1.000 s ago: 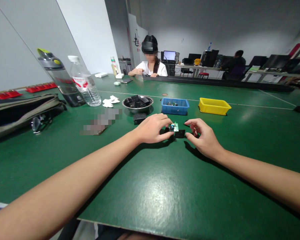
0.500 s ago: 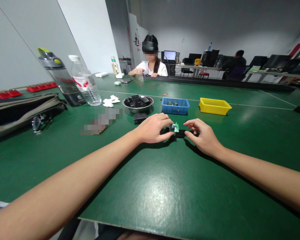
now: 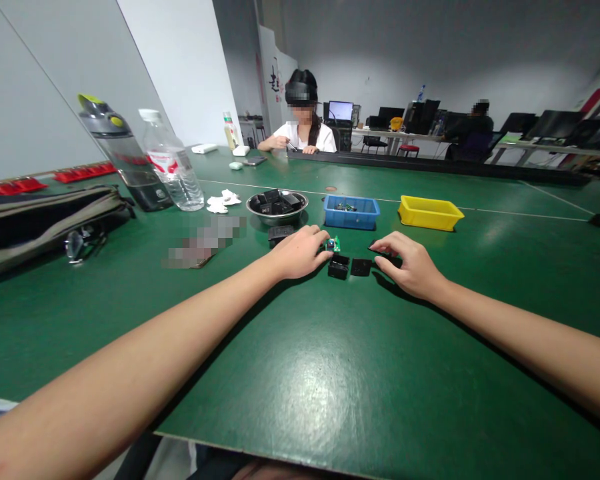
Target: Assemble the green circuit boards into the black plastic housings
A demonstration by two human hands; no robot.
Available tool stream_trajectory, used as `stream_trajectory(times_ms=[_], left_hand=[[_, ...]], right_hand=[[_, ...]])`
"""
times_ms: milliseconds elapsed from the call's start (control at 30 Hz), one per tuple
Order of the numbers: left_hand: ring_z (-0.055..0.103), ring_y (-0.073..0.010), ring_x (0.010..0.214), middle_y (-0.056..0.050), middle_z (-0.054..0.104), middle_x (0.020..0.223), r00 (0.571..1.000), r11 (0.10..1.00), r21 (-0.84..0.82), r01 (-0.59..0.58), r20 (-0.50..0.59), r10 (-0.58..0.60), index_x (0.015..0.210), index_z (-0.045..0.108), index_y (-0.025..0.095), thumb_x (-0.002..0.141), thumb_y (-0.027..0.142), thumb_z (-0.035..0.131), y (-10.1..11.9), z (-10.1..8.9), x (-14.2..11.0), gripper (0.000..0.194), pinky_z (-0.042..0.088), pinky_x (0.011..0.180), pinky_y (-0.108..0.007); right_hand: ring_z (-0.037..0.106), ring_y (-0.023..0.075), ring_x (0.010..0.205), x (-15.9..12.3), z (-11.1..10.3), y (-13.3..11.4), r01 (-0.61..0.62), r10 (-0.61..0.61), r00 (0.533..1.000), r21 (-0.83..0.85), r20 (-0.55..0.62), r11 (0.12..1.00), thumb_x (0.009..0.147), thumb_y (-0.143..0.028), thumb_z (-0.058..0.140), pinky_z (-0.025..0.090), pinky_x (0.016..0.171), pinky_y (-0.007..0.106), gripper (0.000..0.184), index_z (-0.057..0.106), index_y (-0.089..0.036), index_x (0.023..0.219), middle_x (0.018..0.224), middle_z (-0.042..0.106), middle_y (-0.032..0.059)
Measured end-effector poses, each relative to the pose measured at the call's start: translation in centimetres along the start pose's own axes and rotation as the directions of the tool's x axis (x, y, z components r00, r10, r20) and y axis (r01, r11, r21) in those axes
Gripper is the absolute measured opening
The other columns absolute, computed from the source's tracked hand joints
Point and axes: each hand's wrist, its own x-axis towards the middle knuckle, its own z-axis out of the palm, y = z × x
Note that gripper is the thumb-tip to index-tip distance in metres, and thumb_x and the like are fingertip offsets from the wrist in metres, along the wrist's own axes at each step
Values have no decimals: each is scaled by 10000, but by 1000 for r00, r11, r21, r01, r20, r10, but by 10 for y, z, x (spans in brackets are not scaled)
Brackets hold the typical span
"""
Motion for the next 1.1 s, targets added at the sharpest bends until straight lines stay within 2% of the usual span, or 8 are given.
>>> stream_trajectory(times_ms=[233,333,433,500,633,733,900,1100], left_hand=[[581,-284,1141,-153,598,1209,999,995,-93,-26,31,29,1320,579,115,911,255,472,-2,-1,-2,446,463,1051,-443],[530,-273,1205,-144,572,1274,990,969,-206,-138,-2,140,1351,552,135,903,201,417,2,-10,-3,472,423,1092,-456],[510,-296,1212,-136,565,1277,971,942,-249,-226,15,238,1290,593,166,932,378,516,6,-15,-5,424,412,1086,-497],[524,-307,1177,-140,572,1251,967,947,-210,-244,21,253,1179,643,164,878,459,628,9,-14,-6,422,424,1069,-506],[562,-287,1124,-141,603,1203,963,947,-178,-267,-84,256,1010,662,151,847,414,693,10,-9,-4,311,474,1021,-455],[598,-272,1068,-127,654,1130,957,952,-184,-244,-206,206,1031,654,141,869,383,683,11,-9,-2,292,505,968,-430],[645,-240,942,-100,719,1046,929,962,-180,-207,-345,135,1153,644,137,890,332,690,15,-11,-2,331,524,866,-390],[657,-230,943,-103,733,1023,890,909,-166,-381,-333,312,1170,637,139,940,380,644,30,-10,-6,333,502,856,-360]], right_hand=[[616,188,757,1,0,2,-75,75,997,36,1,997,893,-262,588,500,703,319,148,683,-175,965,866,661,61],[613,189,759,1,0,1,-77,77,997,34,9,996,892,-259,590,499,698,319,142,680,-178,966,861,659,58],[610,190,758,1,-1,1,-71,70,997,27,12,997,895,-256,591,500,698,321,143,677,-172,972,857,654,60],[613,192,763,1,-1,1,-52,52,998,24,20,998,898,-258,595,504,702,323,151,674,-167,989,860,652,62],[640,214,841,0,-2,-1,59,-60,993,14,97,998,903,-271,618,524,740,340,212,660,-174,1086,952,674,84],[648,243,955,-1,-1,-3,145,-143,978,-6,151,989,906,-269,628,539,782,359,251,637,-197,1146,1054,675,102],[647,246,940,-4,1,-9,197,-195,980,-38,50,980,908,-257,633,552,826,393,342,567,-208,1240,1021,656,92],[651,237,895,-9,3,-23,246,-249,966,-50,-63,968,912,-289,655,557,812,385,462,490,-222,1339,997,665,75]])
